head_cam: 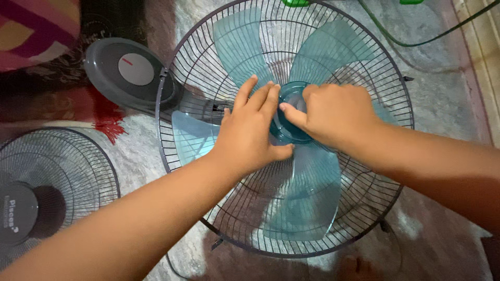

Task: The person assembles an electric fan by hand. They secure the fan blades to the motor hub, then attach the front wire cage to complete the assembly.

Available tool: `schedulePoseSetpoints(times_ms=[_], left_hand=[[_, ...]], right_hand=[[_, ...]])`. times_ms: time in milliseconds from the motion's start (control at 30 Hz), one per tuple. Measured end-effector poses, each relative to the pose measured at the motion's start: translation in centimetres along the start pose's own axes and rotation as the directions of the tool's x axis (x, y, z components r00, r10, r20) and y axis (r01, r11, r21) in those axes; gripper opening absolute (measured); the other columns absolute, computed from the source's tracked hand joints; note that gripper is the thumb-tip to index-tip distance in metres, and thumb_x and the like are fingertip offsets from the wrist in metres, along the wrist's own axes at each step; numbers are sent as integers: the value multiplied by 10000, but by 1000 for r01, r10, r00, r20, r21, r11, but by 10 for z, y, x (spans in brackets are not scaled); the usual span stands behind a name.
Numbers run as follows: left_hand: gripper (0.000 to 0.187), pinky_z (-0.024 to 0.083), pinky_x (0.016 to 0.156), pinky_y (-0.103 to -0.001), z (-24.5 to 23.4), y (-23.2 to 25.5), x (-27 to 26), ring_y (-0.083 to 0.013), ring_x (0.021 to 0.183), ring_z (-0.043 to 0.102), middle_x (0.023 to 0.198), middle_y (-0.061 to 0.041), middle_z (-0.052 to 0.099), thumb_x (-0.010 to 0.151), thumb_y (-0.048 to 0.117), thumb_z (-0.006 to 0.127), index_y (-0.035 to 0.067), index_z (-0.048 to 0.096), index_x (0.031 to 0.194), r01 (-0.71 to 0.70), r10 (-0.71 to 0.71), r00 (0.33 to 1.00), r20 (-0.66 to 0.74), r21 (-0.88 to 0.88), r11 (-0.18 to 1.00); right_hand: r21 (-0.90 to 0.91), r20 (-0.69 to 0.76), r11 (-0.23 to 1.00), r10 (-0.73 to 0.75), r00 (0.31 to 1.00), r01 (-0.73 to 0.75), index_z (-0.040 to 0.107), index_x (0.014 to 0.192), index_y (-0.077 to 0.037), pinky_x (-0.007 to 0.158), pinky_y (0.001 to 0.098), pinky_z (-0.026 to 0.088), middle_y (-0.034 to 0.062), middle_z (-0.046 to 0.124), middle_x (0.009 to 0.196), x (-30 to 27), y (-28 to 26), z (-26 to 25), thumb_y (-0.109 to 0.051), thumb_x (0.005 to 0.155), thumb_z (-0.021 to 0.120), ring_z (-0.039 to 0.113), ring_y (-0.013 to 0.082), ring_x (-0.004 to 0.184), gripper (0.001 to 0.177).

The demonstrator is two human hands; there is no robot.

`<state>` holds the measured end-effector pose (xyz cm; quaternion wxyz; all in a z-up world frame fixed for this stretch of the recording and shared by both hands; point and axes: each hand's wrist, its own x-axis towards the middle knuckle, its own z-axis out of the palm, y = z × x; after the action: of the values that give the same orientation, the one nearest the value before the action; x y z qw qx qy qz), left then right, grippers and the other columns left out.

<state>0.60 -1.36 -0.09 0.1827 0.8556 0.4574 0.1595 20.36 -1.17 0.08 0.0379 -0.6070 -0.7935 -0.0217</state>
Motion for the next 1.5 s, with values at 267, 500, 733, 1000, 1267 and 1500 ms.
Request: schedulePoseSetpoints(times_ms=[267, 500, 733, 1000, 1267, 1500], left_hand=[[1125, 430, 989, -711, -3, -3, 5, -399, 1494, 245, 1494, -138, 468, 540, 412, 940, 11, 431, 1460, -28, 29, 1000, 2, -53, 998], [1118, 419, 1009, -675, -6, -11, 9, -400, 1482, 271, 1499, -132, 482, 518, 405, 943, 2, 460, 1442, -90, 91, 996, 20, -53, 995], [1094, 438, 1028, -595, -11, -26, 20, -404, 1466, 320, 1486, -145, 513, 504, 393, 936, 5, 499, 1429, -196, 201, 977, 70, -72, 978], [1083, 425, 1125, -500, -19, -44, 37, -423, 1458, 357, 1463, -162, 544, 509, 389, 947, 2, 523, 1428, -418, 429, 899, 86, -117, 901], [1098, 398, 1153, -483, -19, -49, 46, -432, 1463, 339, 1462, -153, 549, 503, 382, 952, -7, 515, 1433, -433, 449, 882, 142, -130, 892], [1103, 398, 1130, -494, -10, -31, 25, -435, 1473, 306, 1502, -158, 503, 532, 421, 945, 4, 484, 1443, -253, 257, 965, 46, -74, 965]], right_hand=[[72, -241, 984, -143, 960, 165, 709, 710, -53, 482, 452, 478, 113, 664, 655, 4, 12, 16, -452, 896, 678, 630, 299, 552, 441], [112, -300, 948, -253, 920, 298, 684, 647, -67, 488, 446, 472, 98, 604, 587, 12, 22, 23, -414, 826, 721, 609, 294, 541, 392], [95, -298, 796, -551, 780, 598, 590, 589, -62, 514, 447, 480, 84, 552, 562, 31, 39, 20, -413, 801, 723, 585, 301, 525, 430], [113, -283, 679, -678, 679, 725, 572, 590, -64, 526, 432, 490, 72, 567, 589, 39, 41, 17, -414, 818, 727, 591, 290, 542, 446], [101, -256, 655, -710, 656, 749, 589, 632, -64, 545, 428, 500, 75, 573, 618, 44, 44, 16, -448, 815, 733, 600, 289, 564, 449], [119, -188, 842, -501, 845, 526, 621, 832, -77, 569, 433, 527, 62, 625, 775, 25, 39, 17, -497, 838, 698, 654, 294, 752, 428]])
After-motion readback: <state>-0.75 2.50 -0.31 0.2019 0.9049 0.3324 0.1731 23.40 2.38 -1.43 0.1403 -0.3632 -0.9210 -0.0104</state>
